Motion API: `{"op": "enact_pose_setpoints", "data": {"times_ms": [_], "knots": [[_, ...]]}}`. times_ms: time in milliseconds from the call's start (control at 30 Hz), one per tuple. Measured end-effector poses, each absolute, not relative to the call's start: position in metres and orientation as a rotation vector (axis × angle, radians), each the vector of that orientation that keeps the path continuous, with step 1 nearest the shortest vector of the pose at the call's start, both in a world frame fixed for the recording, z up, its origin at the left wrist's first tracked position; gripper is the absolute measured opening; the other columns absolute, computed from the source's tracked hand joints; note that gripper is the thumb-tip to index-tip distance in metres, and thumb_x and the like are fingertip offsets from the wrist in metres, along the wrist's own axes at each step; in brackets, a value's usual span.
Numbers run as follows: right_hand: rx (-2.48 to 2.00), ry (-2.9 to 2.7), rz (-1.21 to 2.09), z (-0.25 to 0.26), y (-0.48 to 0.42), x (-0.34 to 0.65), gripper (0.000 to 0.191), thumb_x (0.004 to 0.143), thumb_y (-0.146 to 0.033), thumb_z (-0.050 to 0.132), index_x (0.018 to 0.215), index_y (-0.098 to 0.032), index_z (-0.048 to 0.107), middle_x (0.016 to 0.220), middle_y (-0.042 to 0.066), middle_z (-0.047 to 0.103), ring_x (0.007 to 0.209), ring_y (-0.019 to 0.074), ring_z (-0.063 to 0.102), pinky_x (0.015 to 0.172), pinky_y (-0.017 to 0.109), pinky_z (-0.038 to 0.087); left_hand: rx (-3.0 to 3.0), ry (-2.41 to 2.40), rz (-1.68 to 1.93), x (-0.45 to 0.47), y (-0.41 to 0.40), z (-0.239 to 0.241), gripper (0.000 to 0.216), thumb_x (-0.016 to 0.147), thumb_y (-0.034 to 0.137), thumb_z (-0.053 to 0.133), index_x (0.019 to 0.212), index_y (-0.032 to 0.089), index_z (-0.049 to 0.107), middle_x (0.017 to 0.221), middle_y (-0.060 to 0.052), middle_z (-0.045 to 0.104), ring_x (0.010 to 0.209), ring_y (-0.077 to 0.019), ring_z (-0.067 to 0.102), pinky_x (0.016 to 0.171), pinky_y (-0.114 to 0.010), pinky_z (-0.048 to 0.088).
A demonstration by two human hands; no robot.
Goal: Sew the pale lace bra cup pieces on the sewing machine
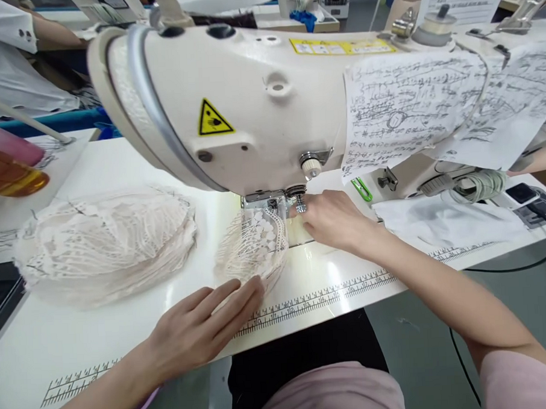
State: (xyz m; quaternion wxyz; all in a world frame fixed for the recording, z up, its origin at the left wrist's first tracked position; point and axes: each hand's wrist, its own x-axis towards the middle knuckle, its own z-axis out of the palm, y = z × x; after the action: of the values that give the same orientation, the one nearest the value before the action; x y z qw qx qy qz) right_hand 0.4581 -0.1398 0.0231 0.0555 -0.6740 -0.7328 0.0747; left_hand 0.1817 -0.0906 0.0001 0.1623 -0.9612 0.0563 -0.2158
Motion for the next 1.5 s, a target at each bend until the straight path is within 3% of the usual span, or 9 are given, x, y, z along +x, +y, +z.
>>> {"op": "enact_pose_setpoints", "data": {"times_ms": [167,267,400,533,667,767,1000,1200,1500], "knots": [[-1.504,-2.524,0.21,0.012,-0.144,0.452,0.038,0.089,-0.006,0.043,0.116,-0.022,0.064,0.138,0.008,0.056,0.092,0.0181,0.065,0.063,0.03,0.044,-2.813,-0.026,-0.661,0.18,-0.102,-0.005,0.021,0.09,0.004,0.049,0.1,0.011,0.065,0.104,-0.009,0.074,0.089,-0.0209,0.068,0.068,-0.031,0.055],[-1.41,-2.537,0.355,0.01,-0.136,0.449,0.026,0.089,-0.01,0.049,0.106,-0.021,0.066,0.128,0.006,0.06,0.099,0.0185,0.061,0.062,0.027,0.043,-2.942,-0.298,-0.664,0.181,-0.1,0.003,0.025,0.093,0.002,0.04,0.107,0.013,0.058,0.109,-0.012,0.071,0.092,-0.0191,0.069,0.066,-0.026,0.056],[-1.288,-2.492,0.531,0.01,-0.124,0.451,0.015,0.09,-0.013,0.054,0.085,-0.02,0.067,0.096,0.002,0.065,0.088,0.0151,0.059,0.073,0.03,0.046,-3.067,-0.66,-0.676,0.189,-0.087,0.02,0.016,0.1,0.015,0.037,0.108,0.015,0.051,0.101,-0.008,0.071,0.055,-0.0109,0.06,0.038,-0.024,0.038],[-1.111,-2.346,0.52,0.003,-0.121,0.455,0.013,0.09,-0.017,0.059,0.081,-0.019,0.068,0.091,0.001,0.067,0.088,0.0143,0.06,0.078,0.031,0.047,-3.226,-0.412,-0.546,0.21,-0.065,0.025,0.032,0.098,0.043,0.046,0.109,0.013,0.053,0.083,-0.004,0.067,0.066,-0.0173,0.061,0.054,-0.028,0.047],[-1.061,-2.266,0.376,-0.009,-0.126,0.456,0.018,0.093,-0.021,0.056,0.079,-0.019,0.067,0.09,0.001,0.067,0.087,0.0141,0.061,0.081,0.033,0.048,-3.06,-0.199,-0.517,0.232,-0.053,0.005,0.009,0.094,0.017,0.052,0.093,0.015,0.061,0.076,-0.003,0.062,0.068,-0.0177,0.057,0.061,-0.03,0.043],[-1.139,-2.3,0.212,-0.018,-0.129,0.457,0.014,0.094,-0.022,0.054,0.089,-0.02,0.067,0.105,0.005,0.067,0.1,0.0187,0.06,0.085,0.038,0.048,-2.91,-0.161,-0.698,0.239,-0.054,-0.012,0.02,0.089,0.002,0.048,0.081,0.015,0.062,0.066,-0.001,0.057,0.06,-0.0155,0.049,0.057,-0.03,0.036],[-1.037,-2.339,0.015,-0.028,-0.126,0.457,0.012,0.095,-0.018,0.054,0.094,-0.019,0.065,0.107,0.002,0.073,0.117,0.0191,0.061,0.092,0.038,0.055,-2.867,-0.23,-0.827,0.238,-0.057,-0.017,0.016,0.089,0.005,0.054,0.084,0.015,0.065,0.062,0.001,0.057,0.059,-0.0143,0.049,0.063,-0.032,0.041],[-1.091,-2.314,0.085,-0.032,-0.129,0.458,0.019,0.099,-0.021,0.048,0.102,-0.022,0.067,0.101,0.0,0.075,0.104,0.0115,0.068,0.096,0.033,0.056,-2.998,-0.145,-0.84,0.237,-0.052,-0.022,0.012,0.09,0.014,0.056,0.098,0.01,0.065,0.107,-0.012,0.071,0.108,-0.0262,0.065,0.098,-0.044,0.052],[-1.162,-2.37,0.104,-0.045,-0.128,0.46,0.022,0.099,-0.028,0.05,0.116,-0.024,0.065,0.107,0.001,0.074,0.106,0.0132,0.067,0.089,0.032,0.057,-3.118,-0.192,-0.716,0.233,-0.049,-0.028,0.022,0.095,0.02,0.05,0.11,0.008,0.061,0.122,-0.016,0.068,0.12,-0.0271,0.061,0.095,-0.038,0.058]]}}
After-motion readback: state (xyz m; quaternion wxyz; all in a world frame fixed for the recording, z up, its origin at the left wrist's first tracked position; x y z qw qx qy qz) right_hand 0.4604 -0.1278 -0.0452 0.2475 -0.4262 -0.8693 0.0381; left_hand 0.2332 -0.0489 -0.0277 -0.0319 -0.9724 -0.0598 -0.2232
